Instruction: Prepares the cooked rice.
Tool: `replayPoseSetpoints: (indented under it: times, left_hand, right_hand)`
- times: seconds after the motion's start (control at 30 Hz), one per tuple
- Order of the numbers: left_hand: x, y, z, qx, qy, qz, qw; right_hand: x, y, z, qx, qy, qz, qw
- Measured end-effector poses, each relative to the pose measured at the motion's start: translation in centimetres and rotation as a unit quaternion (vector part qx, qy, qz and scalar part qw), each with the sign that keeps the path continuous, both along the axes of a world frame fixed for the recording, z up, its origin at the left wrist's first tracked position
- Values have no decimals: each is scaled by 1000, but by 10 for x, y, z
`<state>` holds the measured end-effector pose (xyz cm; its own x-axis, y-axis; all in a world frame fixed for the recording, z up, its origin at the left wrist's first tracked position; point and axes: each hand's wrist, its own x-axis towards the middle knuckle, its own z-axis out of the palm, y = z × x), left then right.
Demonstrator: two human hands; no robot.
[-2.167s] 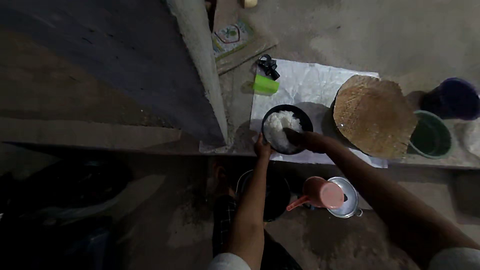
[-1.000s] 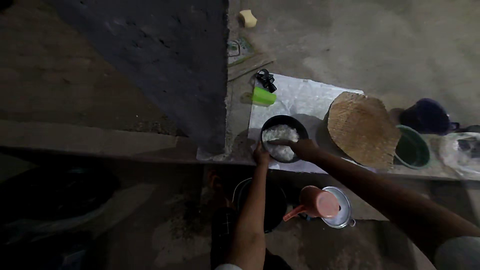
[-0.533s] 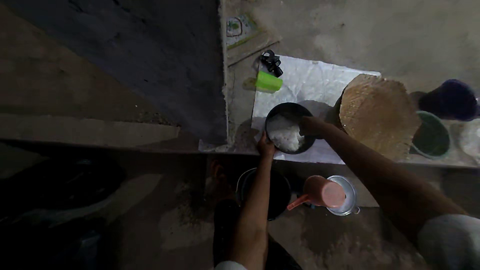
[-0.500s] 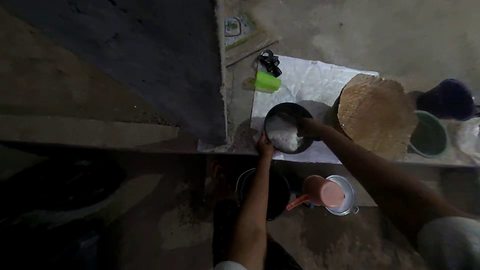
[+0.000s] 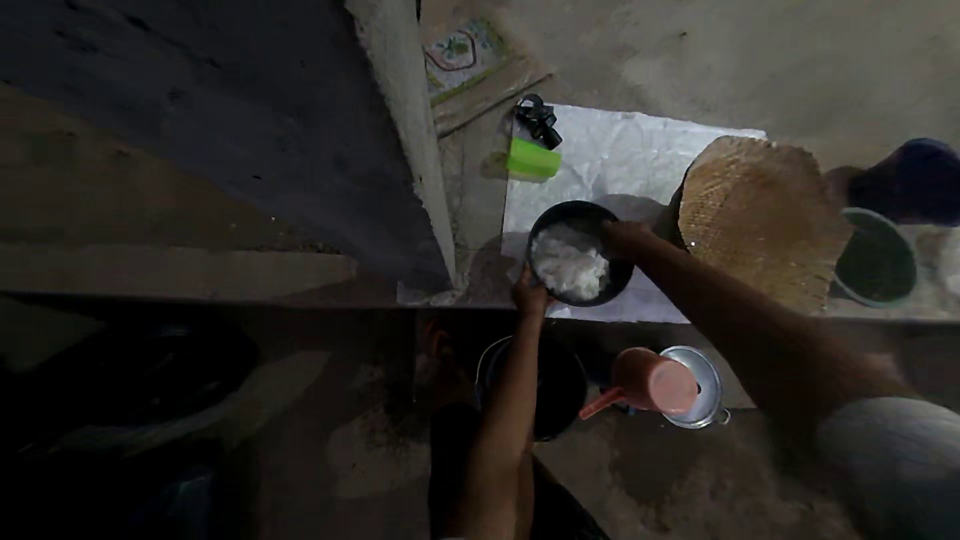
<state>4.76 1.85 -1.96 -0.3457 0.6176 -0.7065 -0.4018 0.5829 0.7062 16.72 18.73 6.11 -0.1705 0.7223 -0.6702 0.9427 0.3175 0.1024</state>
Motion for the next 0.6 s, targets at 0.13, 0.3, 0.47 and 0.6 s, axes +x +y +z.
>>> replayPoseSetpoints:
  times: [0.13, 0.3, 0.47, 0.6]
  left_hand:
    - [0, 0, 2, 5, -20, 8, 1000]
    - [2, 2, 1, -1, -9, 8, 1000]
    - [6, 0, -5, 19, -17, 36, 999]
    - [6, 1, -1, 25, 1, 23, 999]
  right_hand:
    - [-16, 25, -23, -55, 17, 51, 997]
    - [-21, 18, -10, -62, 40, 100, 992]
    - [45, 10, -35, -49, 140, -27, 989]
    - [54, -38, -33, -106, 132, -232, 958]
